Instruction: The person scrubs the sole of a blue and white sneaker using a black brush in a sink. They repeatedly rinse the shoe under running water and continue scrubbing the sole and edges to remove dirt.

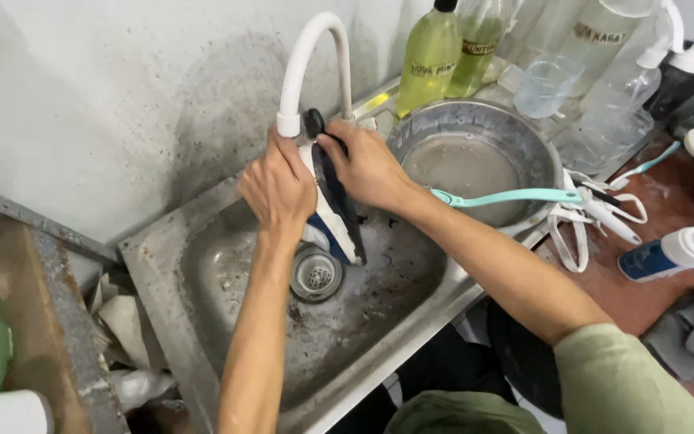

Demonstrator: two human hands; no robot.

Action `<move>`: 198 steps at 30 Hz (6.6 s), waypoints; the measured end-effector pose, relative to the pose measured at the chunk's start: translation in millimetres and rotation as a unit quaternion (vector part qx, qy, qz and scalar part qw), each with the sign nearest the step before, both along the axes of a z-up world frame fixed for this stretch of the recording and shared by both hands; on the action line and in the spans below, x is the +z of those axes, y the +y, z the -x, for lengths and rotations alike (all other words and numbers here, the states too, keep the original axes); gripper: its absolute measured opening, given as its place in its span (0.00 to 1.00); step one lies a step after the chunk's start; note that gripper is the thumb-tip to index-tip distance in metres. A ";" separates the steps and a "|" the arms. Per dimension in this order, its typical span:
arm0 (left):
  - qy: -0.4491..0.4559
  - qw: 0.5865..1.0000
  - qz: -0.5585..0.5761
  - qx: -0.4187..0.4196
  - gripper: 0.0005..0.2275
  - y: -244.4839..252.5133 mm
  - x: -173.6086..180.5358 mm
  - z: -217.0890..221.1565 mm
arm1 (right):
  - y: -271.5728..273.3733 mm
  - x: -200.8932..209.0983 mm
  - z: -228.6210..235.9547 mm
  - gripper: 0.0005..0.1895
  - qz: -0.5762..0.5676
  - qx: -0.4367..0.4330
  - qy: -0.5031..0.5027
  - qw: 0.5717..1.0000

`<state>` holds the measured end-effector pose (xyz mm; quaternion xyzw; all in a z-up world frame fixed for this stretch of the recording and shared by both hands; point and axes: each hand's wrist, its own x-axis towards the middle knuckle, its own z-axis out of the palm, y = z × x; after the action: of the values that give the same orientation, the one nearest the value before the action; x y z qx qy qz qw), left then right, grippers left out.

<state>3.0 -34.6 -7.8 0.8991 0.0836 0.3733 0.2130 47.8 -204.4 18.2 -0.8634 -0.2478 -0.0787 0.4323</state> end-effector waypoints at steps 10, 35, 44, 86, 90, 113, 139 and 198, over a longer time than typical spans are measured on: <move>0.019 0.998 0.053 -0.022 0.25 13.4 16.8 6.9 | 0.1 4.0 35.2 0.15 0.008 0.012 0.027 1.000; 0.017 0.999 -0.005 -0.044 0.23 19.8 41.7 22.0 | -9.9 -19.9 43.8 0.16 -0.042 0.046 0.091 0.994; 0.119 0.929 0.236 -0.258 0.33 35.2 89.7 49.4 | -20.2 -25.9 56.1 0.16 -0.091 0.041 0.159 0.982; 0.129 0.990 0.049 -0.043 0.28 46.9 39.2 10.7 | -4.2 -5.9 51.2 0.13 -0.021 0.098 0.048 0.994; 0.129 0.988 0.069 -0.054 0.28 41.3 43.1 12.8 | 1.1 -21.2 65.1 0.14 -0.009 0.077 0.062 0.995; 0.107 0.991 0.062 -0.057 0.25 44.0 39.2 13.4 | 2.1 -45.8 44.4 0.16 -0.048 0.050 0.086 0.994; 0.087 0.992 0.059 -0.076 0.24 31.4 46.9 35.6 | -5.2 -25.3 54.1 0.16 -0.069 0.067 0.094 0.991; 0.041 0.831 0.540 -0.123 0.38 13.0 50.2 55.2 | -35.6 -29.0 78.8 0.12 -0.130 0.129 0.227 0.956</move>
<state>-52.2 -21.6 42.4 0.6579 0.1694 0.2025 0.7053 -31.0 -240.0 -10.8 -0.7556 -0.2397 0.1445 0.5922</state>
